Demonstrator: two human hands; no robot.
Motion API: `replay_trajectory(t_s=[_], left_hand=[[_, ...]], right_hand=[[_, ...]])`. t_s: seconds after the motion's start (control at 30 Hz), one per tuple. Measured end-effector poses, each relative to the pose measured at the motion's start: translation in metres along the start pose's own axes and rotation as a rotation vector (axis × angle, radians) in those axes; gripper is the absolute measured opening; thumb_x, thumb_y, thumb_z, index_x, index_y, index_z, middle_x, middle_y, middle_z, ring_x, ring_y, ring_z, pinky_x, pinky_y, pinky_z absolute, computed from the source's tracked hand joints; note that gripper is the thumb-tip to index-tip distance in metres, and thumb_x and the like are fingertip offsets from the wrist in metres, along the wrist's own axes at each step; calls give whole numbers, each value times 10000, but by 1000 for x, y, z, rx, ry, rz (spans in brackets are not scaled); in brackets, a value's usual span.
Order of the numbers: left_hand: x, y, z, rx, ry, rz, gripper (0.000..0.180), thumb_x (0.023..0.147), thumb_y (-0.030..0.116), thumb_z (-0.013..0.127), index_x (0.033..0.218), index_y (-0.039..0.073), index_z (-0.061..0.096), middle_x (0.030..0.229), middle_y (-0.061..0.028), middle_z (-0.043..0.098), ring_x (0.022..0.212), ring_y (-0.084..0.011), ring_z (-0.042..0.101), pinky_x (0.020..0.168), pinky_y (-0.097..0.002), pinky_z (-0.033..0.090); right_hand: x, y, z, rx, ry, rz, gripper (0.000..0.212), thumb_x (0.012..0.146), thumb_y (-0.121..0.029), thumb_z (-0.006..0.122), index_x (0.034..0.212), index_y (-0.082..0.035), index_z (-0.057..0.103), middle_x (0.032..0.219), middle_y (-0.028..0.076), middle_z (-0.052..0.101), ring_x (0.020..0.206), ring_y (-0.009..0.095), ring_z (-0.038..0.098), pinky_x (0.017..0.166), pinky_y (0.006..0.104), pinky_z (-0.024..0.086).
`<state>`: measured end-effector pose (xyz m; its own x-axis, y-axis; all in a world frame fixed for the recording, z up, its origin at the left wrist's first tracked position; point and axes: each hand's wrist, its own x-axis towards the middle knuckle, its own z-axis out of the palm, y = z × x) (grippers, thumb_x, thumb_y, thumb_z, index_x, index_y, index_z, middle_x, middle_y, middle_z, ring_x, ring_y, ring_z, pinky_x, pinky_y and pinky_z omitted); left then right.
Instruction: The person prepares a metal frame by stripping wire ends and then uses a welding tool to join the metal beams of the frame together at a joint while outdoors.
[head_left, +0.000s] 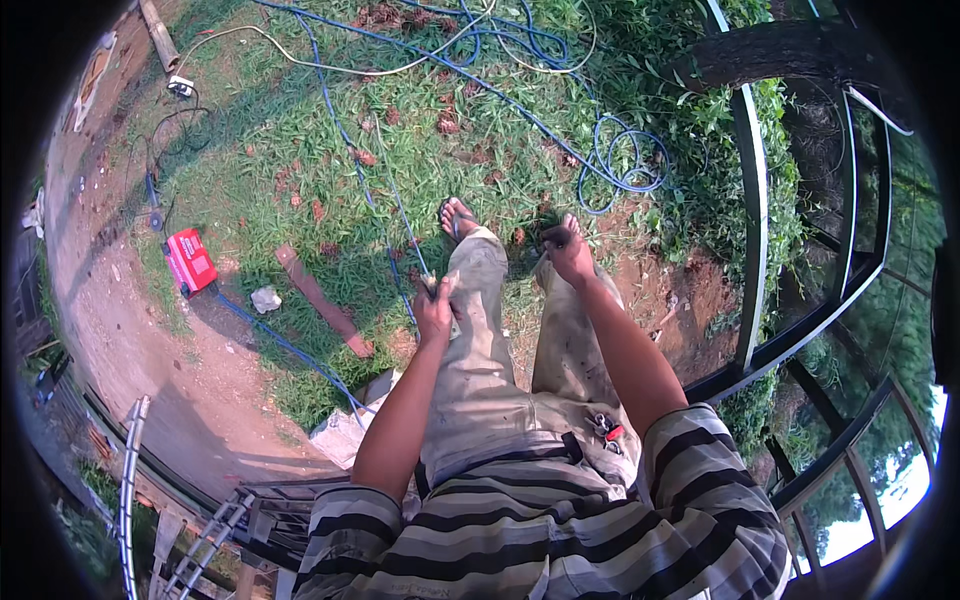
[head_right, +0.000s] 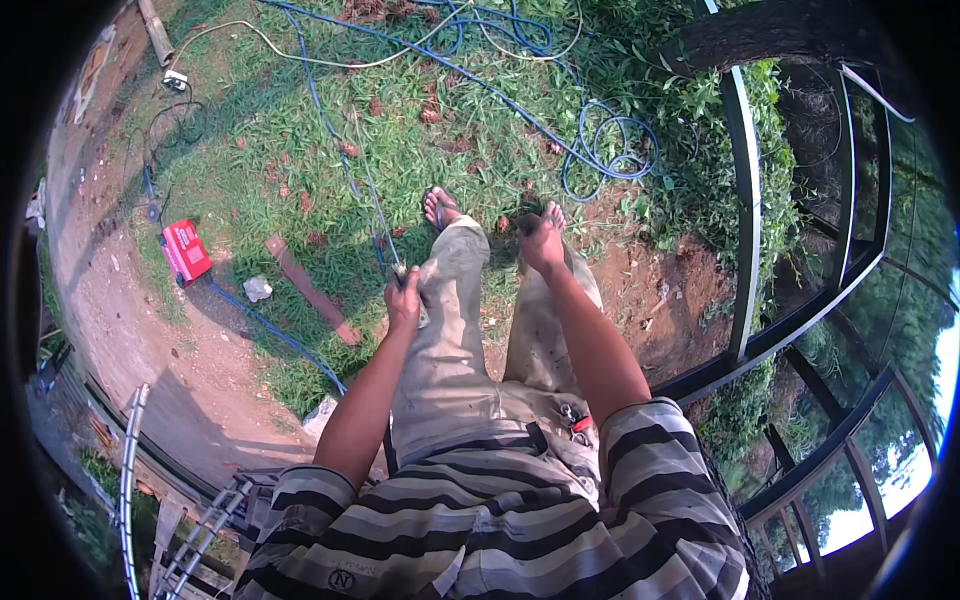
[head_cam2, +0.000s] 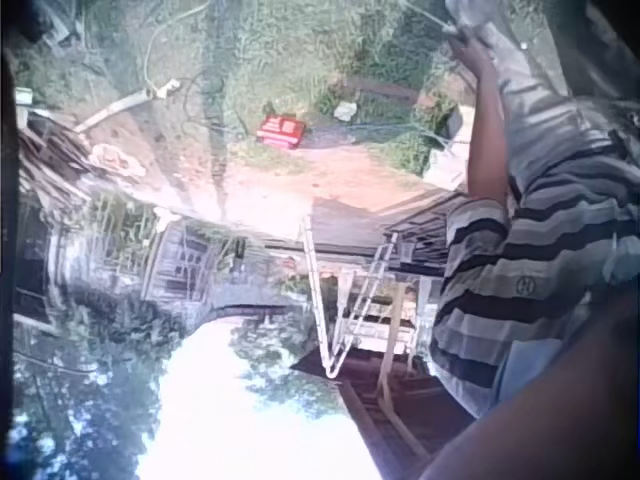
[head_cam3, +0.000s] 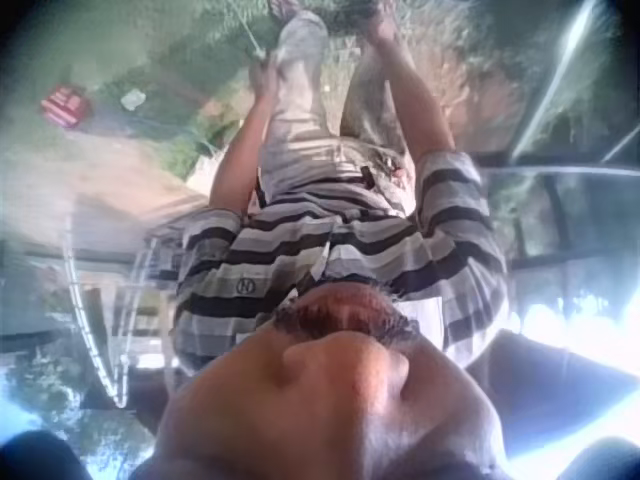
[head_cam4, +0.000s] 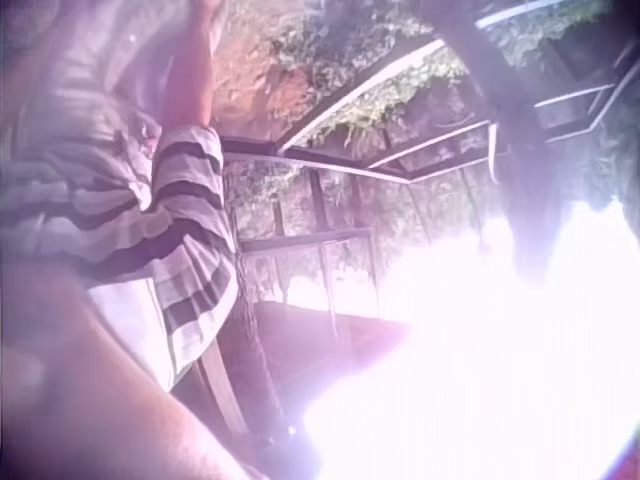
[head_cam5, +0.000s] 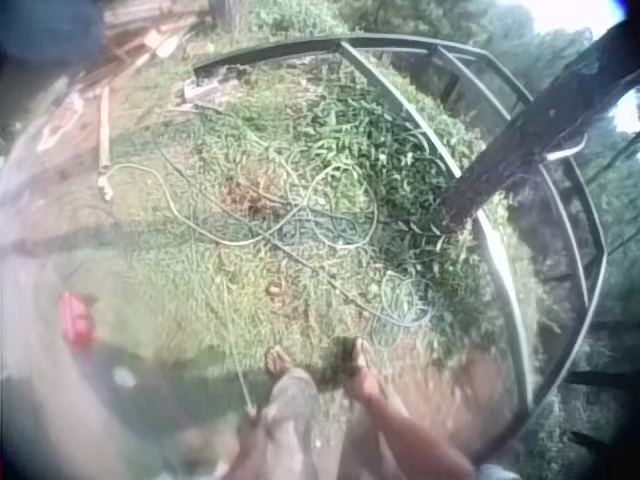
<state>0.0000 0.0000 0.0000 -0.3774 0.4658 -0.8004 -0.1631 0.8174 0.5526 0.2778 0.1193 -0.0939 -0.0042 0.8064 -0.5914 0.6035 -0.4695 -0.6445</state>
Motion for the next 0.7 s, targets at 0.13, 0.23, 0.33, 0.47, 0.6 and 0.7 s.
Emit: replay_trajectory(t_s=[0.13, 0.23, 0.33, 0.47, 0.6, 0.7], left_hand=[[31, -17, 31, -53, 150, -163, 280, 967, 265, 660, 1006, 26, 517, 660, -35, 527, 462, -120, 527, 402, -282, 452], [5, -26, 45, 36, 245, -155, 342, 975, 333, 662, 974, 19, 525, 666, -44, 572, 477, -115, 553, 429, -279, 471], [-4, -25, 67, -140, 294, -115, 281, 993, 205, 634, 1078, -4, 468, 697, -44, 564, 557, -116, 566, 512, -276, 482], [-35, -45, 77, 5, 303, -229, 258, 960, 194, 666, 1035, 1, 513, 752, -48, 568, 570, -122, 567, 551, -283, 506], [-32, -51, 82, 5, 362, -274, 239, 943, 191, 664, 1007, 13, 516, 792, -53, 555, 560, -138, 560, 548, -299, 514], [-33, -48, 81, -11, 392, -279, 255, 932, 198, 683, 995, 6, 527, 783, -55, 572, 573, -139, 578, 548, -299, 515]], right_hand=[[119, 56, 48, -194, -51, -4, 252, 856, -183, 630, 1041, -52, 739, 917, 178, 722, 879, 293, 713, 818, 377, 550], [194, 101, 86, -796, 127, -220, 276, 824, -201, 598, 1034, -162, 773, 1118, 163, 722, 1094, 335, 666, 1002, 402, 488], [243, 128, 117, -749, -11, -28, 324, 827, -212, 541, 1053, -199, 773, 1139, 161, 718, 1116, 350, 656, 1010, 417, 489], [279, 170, 162, -588, -164, 155, 308, 845, -202, 506, 1026, -170, 753, 1074, 193, 719, 1044, 387, 678, 914, 461, 541], [291, 191, 182, -606, -137, 136, 271, 830, -207, 560, 1011, -183, 760, 1038, 188, 724, 999, 368, 697, 875, 456, 555], [286, 195, 189, -572, -194, 163, 243, 833, -235, 593, 1001, -192, 763, 993, 182, 730, 963, 364, 704, 852, 453, 561]])
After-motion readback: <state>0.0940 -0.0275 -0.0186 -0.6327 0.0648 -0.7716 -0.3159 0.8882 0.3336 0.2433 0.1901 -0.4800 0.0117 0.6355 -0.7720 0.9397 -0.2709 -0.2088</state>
